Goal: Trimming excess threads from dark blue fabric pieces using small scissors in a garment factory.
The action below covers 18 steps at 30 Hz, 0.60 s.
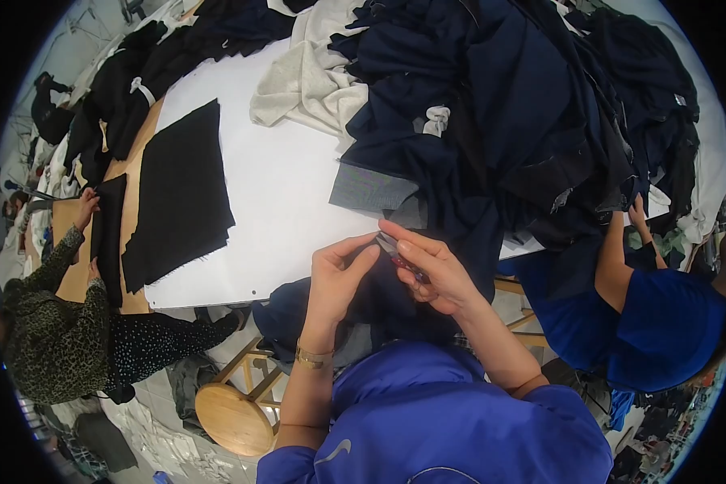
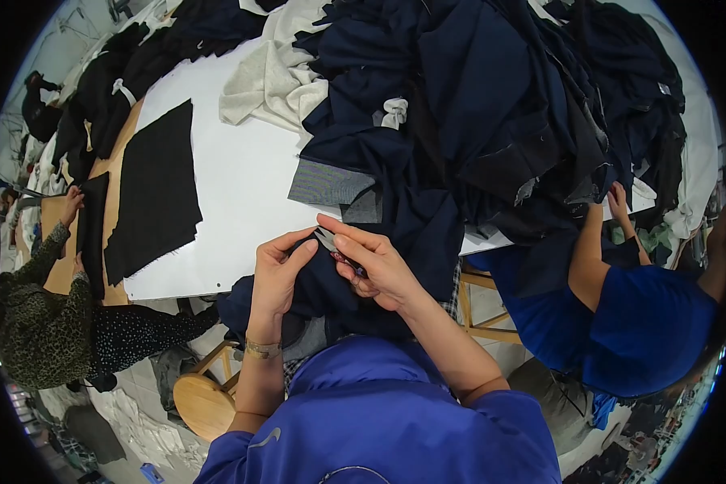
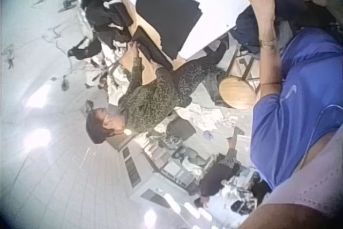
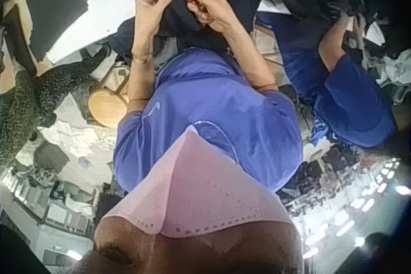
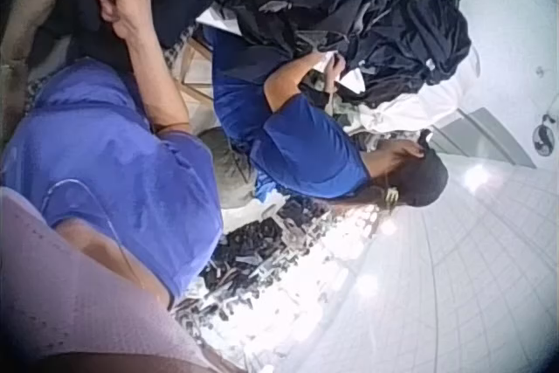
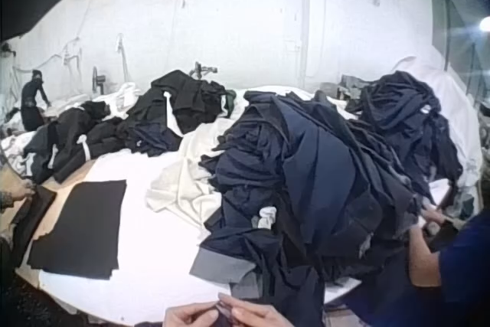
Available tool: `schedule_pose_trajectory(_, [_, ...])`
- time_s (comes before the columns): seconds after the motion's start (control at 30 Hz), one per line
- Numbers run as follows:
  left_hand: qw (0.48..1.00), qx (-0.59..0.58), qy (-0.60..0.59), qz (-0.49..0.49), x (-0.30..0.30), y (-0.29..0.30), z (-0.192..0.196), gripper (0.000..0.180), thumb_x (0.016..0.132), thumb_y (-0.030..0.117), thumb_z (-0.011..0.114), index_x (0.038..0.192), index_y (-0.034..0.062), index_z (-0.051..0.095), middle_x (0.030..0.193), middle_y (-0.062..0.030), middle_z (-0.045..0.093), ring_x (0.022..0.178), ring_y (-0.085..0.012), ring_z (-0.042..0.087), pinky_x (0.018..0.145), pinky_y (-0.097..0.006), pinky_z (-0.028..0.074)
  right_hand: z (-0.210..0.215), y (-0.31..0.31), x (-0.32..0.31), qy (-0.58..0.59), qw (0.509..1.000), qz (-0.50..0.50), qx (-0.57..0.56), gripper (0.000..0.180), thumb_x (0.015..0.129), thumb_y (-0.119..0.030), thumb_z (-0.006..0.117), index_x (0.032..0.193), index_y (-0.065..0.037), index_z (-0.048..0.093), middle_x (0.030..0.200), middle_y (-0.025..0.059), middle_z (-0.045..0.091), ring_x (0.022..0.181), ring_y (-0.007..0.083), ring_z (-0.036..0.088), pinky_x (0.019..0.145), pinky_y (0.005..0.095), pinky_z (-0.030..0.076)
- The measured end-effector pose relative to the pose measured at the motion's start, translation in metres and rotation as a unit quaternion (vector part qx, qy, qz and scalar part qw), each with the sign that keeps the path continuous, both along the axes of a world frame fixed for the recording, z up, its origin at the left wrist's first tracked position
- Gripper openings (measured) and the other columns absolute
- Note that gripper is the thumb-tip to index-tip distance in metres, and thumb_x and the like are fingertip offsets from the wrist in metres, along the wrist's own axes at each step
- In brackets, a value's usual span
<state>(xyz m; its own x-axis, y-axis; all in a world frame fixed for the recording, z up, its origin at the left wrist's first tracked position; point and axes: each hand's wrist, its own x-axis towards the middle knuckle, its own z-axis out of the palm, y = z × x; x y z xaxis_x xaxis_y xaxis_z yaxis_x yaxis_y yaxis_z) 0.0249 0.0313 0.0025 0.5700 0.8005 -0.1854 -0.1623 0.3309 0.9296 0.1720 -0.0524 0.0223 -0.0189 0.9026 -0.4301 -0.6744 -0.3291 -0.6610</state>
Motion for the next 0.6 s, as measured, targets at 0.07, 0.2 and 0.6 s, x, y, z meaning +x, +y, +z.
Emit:
schedule_pose_trajectory(0.07, [1.0, -0.001, -0.003, -0.002, -0.001, 0.0, 0.0, 0.024, 0.083, 0.001, 0.062, 0.106, -0.0051, 0.063, 0.099, -0.0095, 0.065, 0.088, -0.0111, 0.059, 0.08, -0.022, 0.046, 0.0, 0.0, 0.0, 0.001, 1.0, 0.0, 0.001, 0.037, 0.096, -0.022, 0.048, 0.133, -0.018, 0.047, 0.061, -0.0018, 0.046, 0.04, -0.001, 0.028, 0.035, 0.0131, 0.02])
schedule_pose_trajectory(0.2, [1.0, -0.004, 0.0, 0.0, -0.001, 0.0, 0.0, 0.024, 0.082, 0.001, 0.063, 0.105, -0.0051, 0.063, 0.098, -0.0094, 0.065, 0.088, -0.0108, 0.059, 0.08, -0.022, 0.046, -0.002, 0.001, -0.001, -0.005, 1.0, -0.002, 0.007, 0.04, 0.094, -0.025, 0.051, 0.133, -0.017, 0.046, 0.062, -0.0007, 0.049, 0.043, 0.0001, 0.034, 0.037, 0.0121, 0.023])
schedule_pose_trajectory(0.6, [1.0, 0.001, -0.007, 0.004, 0.0, 0.002, -0.004, 0.025, 0.082, -0.001, 0.063, 0.106, -0.004, 0.063, 0.097, -0.0105, 0.066, 0.086, -0.0113, 0.061, 0.08, -0.022, 0.048, -0.011, 0.008, -0.005, -0.052, 0.998, -0.039, 0.018, 0.041, 0.091, -0.019, 0.056, 0.131, -0.017, 0.048, 0.062, -0.0028, 0.05, 0.042, -0.0018, 0.032, 0.036, 0.0134, 0.021])
